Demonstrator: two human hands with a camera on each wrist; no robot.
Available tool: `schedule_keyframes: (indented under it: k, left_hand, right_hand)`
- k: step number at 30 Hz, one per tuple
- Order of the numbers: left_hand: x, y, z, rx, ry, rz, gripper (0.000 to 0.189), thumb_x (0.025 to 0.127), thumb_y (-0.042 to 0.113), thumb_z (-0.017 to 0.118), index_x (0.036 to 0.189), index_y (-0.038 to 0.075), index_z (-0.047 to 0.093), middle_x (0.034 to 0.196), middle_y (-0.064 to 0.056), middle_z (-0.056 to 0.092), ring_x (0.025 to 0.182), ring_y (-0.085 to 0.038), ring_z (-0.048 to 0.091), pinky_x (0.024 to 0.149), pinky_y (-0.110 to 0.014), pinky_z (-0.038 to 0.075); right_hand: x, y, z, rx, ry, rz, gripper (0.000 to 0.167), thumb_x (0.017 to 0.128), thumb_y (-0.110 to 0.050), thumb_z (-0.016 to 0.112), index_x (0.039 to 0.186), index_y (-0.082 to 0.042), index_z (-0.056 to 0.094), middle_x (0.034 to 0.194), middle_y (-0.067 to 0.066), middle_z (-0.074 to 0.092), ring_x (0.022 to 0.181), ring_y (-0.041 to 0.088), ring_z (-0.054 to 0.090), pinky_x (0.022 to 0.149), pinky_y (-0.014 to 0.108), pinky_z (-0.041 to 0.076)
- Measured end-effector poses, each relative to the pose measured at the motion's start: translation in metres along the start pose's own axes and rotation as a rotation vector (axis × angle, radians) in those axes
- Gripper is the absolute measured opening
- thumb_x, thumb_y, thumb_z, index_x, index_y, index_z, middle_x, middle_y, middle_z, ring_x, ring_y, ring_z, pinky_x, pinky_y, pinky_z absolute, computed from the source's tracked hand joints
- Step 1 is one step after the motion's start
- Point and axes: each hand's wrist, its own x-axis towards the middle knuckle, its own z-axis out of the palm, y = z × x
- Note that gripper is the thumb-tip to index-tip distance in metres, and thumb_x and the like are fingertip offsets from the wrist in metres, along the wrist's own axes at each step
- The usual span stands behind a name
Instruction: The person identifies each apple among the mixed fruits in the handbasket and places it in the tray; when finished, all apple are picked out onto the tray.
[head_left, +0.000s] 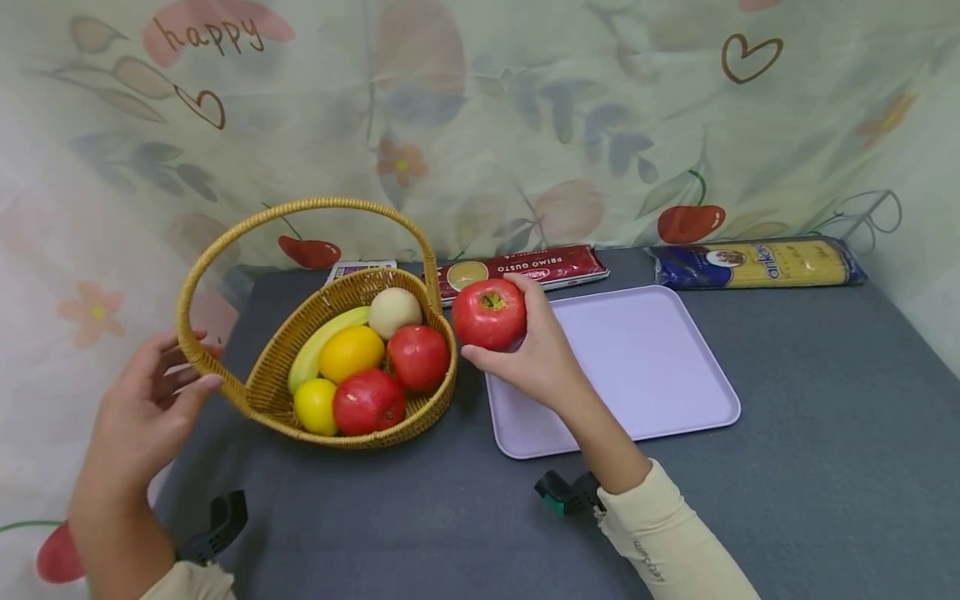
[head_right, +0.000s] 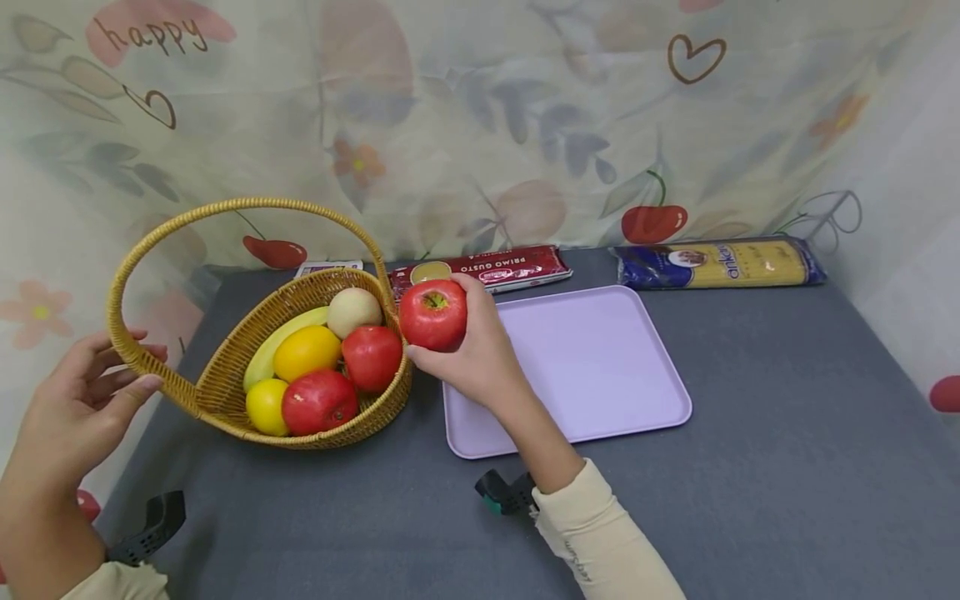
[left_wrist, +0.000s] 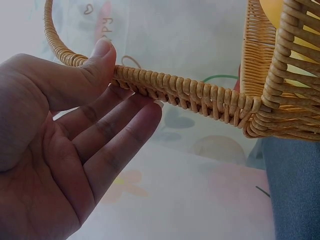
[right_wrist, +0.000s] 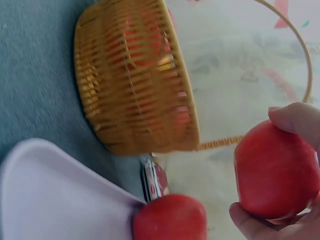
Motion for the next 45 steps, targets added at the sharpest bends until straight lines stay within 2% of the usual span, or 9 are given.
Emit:
schedule_keyframes:
  k: [9,20,26,30,38,45]
  left_hand:
    - [0.0,0.0,0.0,-0.017,-0.004,0.007,0.055,0.09,-0.013,0.066,0.139,0.004,0.049,0.119,0.007,0.059,0.103,0.006,0.057,0.082,-0.005,0.045]
    - [0.0,0.0,0.0,-0.032,0.005,0.02,0.054,0.089,-0.014,0.066,0.138,0.003,0.05,0.118,0.008,0.06,0.103,0.005,0.058,0.082,-0.006,0.046]
    - [0.0,-0.001,-0.001,-0.027,-0.007,0.011,0.055,0.09,-0.012,0.066,0.14,0.005,0.049,0.119,0.007,0.059,0.103,0.005,0.058,0.082,-0.005,0.045]
    - [0.0,-0.001,-0.002,-0.023,-0.005,0.016,0.055,0.09,-0.012,0.066,0.139,0.004,0.05,0.119,0.008,0.059,0.103,0.006,0.058,0.083,-0.005,0.045]
    - [0.0,0.0,-0.001,-0.004,-0.01,-0.005,0.055,0.091,-0.01,0.067,0.14,0.005,0.049,0.118,0.008,0.058,0.102,0.007,0.057,0.082,-0.005,0.045]
    - [0.001,0.001,-0.002,-0.002,-0.013,-0.01,0.054,0.091,-0.009,0.067,0.14,0.005,0.048,0.118,0.008,0.058,0.102,0.007,0.057,0.082,-0.005,0.045]
  right_hand:
    - [0.003,0.014,-0.025,-0.02,0.108,0.045,0.09,0.076,-0.018,0.087,0.148,-0.01,0.033,0.141,0.007,0.045,0.128,0.024,0.044,0.091,0.049,0.054]
    - [0.009,0.038,-0.05,-0.031,0.214,0.099,0.091,0.077,-0.019,0.087,0.148,-0.007,0.03,0.143,0.011,0.043,0.131,0.026,0.043,0.095,0.05,0.052]
    - [0.012,0.051,-0.057,-0.08,0.264,0.161,0.09,0.077,-0.027,0.088,0.147,-0.008,0.034,0.141,0.011,0.046,0.128,0.027,0.046,0.096,0.05,0.052]
    - [0.013,0.06,-0.058,-0.129,0.269,0.196,0.09,0.077,-0.029,0.089,0.146,-0.006,0.037,0.141,0.013,0.048,0.127,0.029,0.047,0.096,0.052,0.051]
    - [0.016,0.077,-0.057,-0.193,0.236,0.263,0.087,0.077,-0.019,0.087,0.145,0.002,0.035,0.137,0.021,0.047,0.126,0.035,0.047,0.1,0.053,0.047]
    - [0.016,0.084,-0.054,-0.241,0.2,0.304,0.09,0.077,-0.019,0.087,0.146,0.001,0.033,0.136,0.023,0.046,0.126,0.038,0.046,0.1,0.055,0.046]
